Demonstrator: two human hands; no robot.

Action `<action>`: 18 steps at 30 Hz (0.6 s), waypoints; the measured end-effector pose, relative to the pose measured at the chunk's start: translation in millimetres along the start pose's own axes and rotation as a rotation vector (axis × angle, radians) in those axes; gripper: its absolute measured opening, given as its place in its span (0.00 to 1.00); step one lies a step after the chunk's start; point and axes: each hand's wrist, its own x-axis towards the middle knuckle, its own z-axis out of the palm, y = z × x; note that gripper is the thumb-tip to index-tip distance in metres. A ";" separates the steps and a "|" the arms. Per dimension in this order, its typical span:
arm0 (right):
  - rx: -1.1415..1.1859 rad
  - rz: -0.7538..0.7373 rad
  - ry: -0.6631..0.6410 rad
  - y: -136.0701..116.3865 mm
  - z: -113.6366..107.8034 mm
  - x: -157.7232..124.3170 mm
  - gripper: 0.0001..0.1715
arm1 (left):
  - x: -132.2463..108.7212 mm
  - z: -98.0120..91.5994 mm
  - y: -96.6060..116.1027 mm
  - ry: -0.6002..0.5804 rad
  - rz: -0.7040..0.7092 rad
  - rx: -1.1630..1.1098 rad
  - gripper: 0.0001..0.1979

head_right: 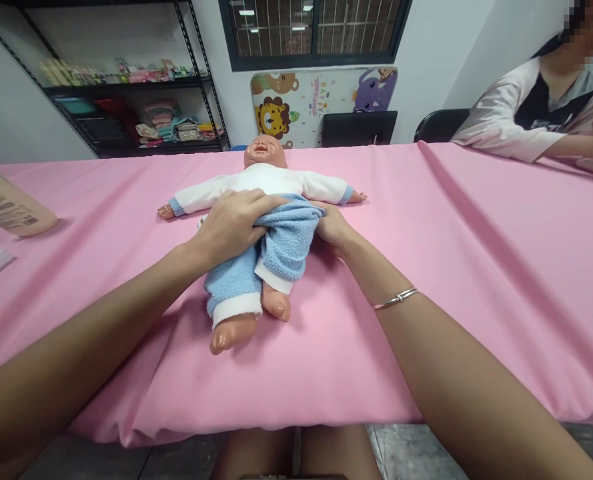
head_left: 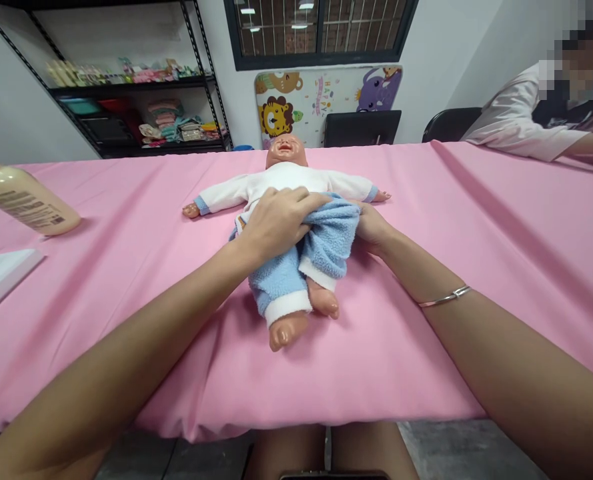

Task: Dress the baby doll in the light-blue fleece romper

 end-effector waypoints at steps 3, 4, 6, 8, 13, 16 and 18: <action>0.005 0.071 0.039 1.3 -14.8 1.3 0.22 | -0.8 -1.9 -22.7 0.152 -0.134 0.005 0.30; -0.005 0.086 0.062 0.9 -17.0 1.2 0.23 | -2.8 -0.8 -32.2 0.212 -0.220 -0.035 0.33; 0.014 0.100 0.060 -3.2 -16.4 0.4 0.26 | -10.1 3.5 -49.8 0.267 -0.438 -0.181 0.38; 0.097 0.115 0.018 -11.2 -10.8 -1.3 0.33 | -20.8 8.6 -62.0 0.197 -0.614 -0.417 0.40; 0.213 0.144 -0.090 -27.8 6.0 -6.5 0.26 | -46.0 12.0 -73.1 0.047 -0.498 -1.019 0.37; 0.054 0.120 -0.127 -26.5 10.4 -9.4 0.23 | -49.9 10.1 -77.2 0.042 -0.450 -1.134 0.30; -0.067 0.095 -0.170 -24.6 11.6 -11.5 0.24 | -48.6 8.9 -76.7 0.078 -0.491 -1.055 0.24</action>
